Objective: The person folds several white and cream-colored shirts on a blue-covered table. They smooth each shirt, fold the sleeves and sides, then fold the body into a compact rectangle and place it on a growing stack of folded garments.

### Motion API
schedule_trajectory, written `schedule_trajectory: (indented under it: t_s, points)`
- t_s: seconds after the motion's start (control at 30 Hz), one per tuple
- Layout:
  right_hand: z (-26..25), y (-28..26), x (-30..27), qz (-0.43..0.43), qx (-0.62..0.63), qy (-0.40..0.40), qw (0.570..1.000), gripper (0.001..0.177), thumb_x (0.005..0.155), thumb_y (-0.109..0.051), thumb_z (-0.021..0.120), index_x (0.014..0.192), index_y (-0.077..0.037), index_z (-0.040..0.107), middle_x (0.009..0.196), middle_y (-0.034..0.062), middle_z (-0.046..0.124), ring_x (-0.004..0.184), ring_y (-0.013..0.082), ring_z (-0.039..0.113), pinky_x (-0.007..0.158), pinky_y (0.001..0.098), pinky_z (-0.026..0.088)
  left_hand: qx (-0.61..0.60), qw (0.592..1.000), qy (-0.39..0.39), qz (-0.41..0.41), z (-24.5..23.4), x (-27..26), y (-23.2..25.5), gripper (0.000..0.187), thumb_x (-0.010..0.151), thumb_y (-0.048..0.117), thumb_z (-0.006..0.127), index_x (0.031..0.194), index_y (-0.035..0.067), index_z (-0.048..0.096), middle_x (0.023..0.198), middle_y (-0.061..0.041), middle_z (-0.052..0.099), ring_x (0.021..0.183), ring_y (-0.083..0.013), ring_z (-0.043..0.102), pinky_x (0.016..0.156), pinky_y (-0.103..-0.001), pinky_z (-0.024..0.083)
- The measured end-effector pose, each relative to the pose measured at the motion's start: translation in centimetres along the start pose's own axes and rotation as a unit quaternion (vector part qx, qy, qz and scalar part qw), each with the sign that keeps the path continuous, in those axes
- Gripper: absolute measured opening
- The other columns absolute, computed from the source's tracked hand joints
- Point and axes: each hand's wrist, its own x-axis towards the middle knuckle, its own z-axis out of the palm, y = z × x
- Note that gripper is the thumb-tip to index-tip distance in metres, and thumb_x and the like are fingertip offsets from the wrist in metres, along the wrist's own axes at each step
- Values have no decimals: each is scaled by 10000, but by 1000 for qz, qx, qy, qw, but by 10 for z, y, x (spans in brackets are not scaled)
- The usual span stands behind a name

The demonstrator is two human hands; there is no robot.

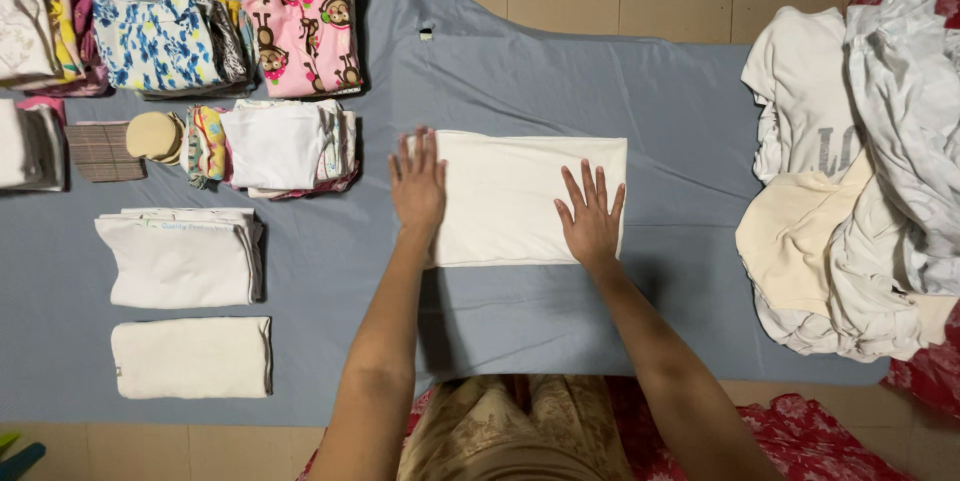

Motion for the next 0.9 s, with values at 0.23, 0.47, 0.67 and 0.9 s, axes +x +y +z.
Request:
schedule_trajectory:
  t_s: [0.23, 0.47, 0.67, 0.9]
  points:
    - [-14, -12, 15, 16, 37, -14, 999, 626, 1014, -387, 522, 1594, -252, 329, 1684, 88, 236, 1539, 316, 199, 1175, 694, 97, -174, 977, 118, -47, -27, 7, -12, 339, 998, 307, 645, 1268, 103, 638, 1298, -98, 594, 1190, -325, 515, 981, -474, 420]
    - [-31, -14, 57, 71, 29, -102, 992, 610, 1046, -369, 458, 1621, -285, 272, 1724, 42, 158, 1552, 293, 144, 1161, 737, 103, -245, 956, 124, -101, -11, 24, -17, 151, 981, 185, 689, 930, 50, 734, 1016, -95, 681, 1031, -310, 557, 925, -442, 427]
    - [-26, -2, 52, 109, 13, -90, 990, 607, 1071, -411, 368, 1634, -295, 174, 1722, 20, 46, 1579, 285, 23, 1122, 799, -24, -341, 881, -23, -326, -14, 30, -37, 348, 1101, 326, 675, 1044, -9, 751, 973, -222, 760, 935, -354, 655, 1116, -349, 440]
    - [10, -34, -12, 0, -10, 46, 999, 594, 1089, -409, 396, 1653, -304, 242, 1746, 52, 110, 1615, 293, 82, 1204, 738, -39, -307, 947, 93, 28, -30, -74, 75, 493, 1044, 156, 548, 1511, 22, 472, 1609, -204, 390, 1539, -390, 337, 1259, -495, 318]
